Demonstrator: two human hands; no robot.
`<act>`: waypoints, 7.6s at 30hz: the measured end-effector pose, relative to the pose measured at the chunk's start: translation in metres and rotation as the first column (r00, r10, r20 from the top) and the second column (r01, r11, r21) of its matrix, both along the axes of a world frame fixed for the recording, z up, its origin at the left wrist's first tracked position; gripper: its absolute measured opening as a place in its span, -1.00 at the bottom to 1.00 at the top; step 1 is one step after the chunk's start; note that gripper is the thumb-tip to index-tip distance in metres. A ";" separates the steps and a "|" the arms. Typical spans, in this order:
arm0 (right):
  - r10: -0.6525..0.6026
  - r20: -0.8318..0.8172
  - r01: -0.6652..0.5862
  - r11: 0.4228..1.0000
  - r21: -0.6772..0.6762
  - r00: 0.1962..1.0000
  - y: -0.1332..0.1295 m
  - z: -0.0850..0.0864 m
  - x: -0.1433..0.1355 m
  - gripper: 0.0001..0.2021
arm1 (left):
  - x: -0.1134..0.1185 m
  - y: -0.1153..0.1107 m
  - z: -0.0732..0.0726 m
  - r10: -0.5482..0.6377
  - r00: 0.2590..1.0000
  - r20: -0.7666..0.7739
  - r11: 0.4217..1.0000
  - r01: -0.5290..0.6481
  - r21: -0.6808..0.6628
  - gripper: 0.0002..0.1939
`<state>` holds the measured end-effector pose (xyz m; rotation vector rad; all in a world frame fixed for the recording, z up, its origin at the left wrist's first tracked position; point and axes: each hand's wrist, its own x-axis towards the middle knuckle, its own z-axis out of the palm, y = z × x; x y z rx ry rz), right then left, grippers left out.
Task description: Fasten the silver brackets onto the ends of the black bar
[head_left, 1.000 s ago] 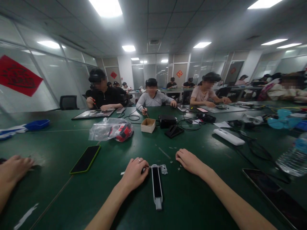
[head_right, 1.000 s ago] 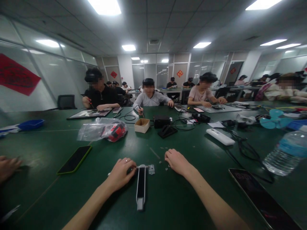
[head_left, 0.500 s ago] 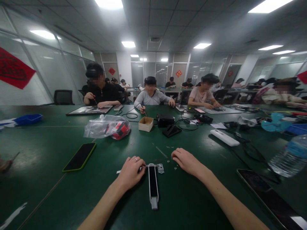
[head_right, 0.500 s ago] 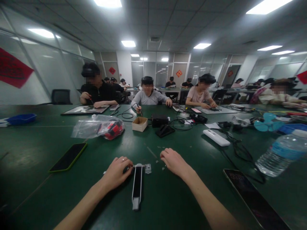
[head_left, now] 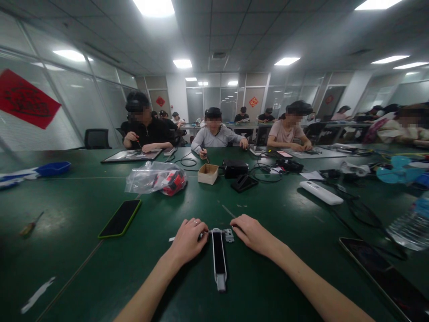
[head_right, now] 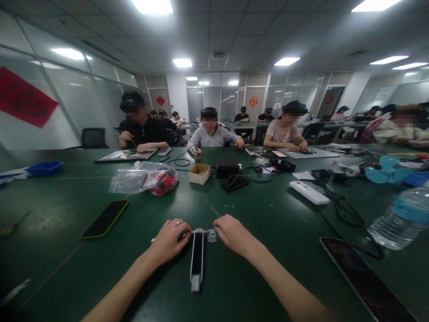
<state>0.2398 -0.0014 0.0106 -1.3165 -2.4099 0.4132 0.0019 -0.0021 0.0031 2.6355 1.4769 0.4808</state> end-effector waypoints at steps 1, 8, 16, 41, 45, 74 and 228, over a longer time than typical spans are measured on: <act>0.019 -0.023 -0.019 1.000 0.004 1.000 -0.002 -0.001 -0.003 -0.77 | 0.000 0.000 0.000 0.001 1.000 -0.001 1.000 -0.001 0.003 -0.86; 0.009 -0.107 -0.011 1.000 -0.014 0.994 -0.003 -0.012 -0.015 -0.77 | 0.001 0.000 -0.002 0.002 1.000 -0.006 1.000 -0.002 0.008 -0.88; -0.018 -0.157 0.006 0.997 -0.074 0.987 -0.002 -0.013 -0.014 -0.79 | 0.000 0.000 -0.001 0.000 1.000 0.004 1.000 0.000 0.011 -0.88; 0.036 -0.177 -0.040 0.999 -0.019 0.984 0.001 -0.019 -0.012 -0.77 | 0.000 -0.002 -0.001 0.017 1.000 -0.014 1.000 -0.017 0.017 -0.87; 0.033 -0.186 -0.039 0.999 -0.026 0.982 0.002 -0.021 -0.011 -0.77 | 0.001 -0.002 0.000 0.019 1.000 -0.019 1.000 -0.019 0.010 -0.87; -0.027 -0.167 0.026 1.000 -0.008 0.986 0.000 -0.016 -0.016 -0.74 | 0.002 -0.003 0.001 0.006 1.000 -0.002 1.000 -0.006 0.006 -0.86; -0.040 -0.213 0.052 0.997 0.052 0.976 0.000 -0.022 -0.013 -0.75 | 0.002 -0.003 0.001 0.016 1.000 -0.027 1.000 -0.016 -0.011 -0.85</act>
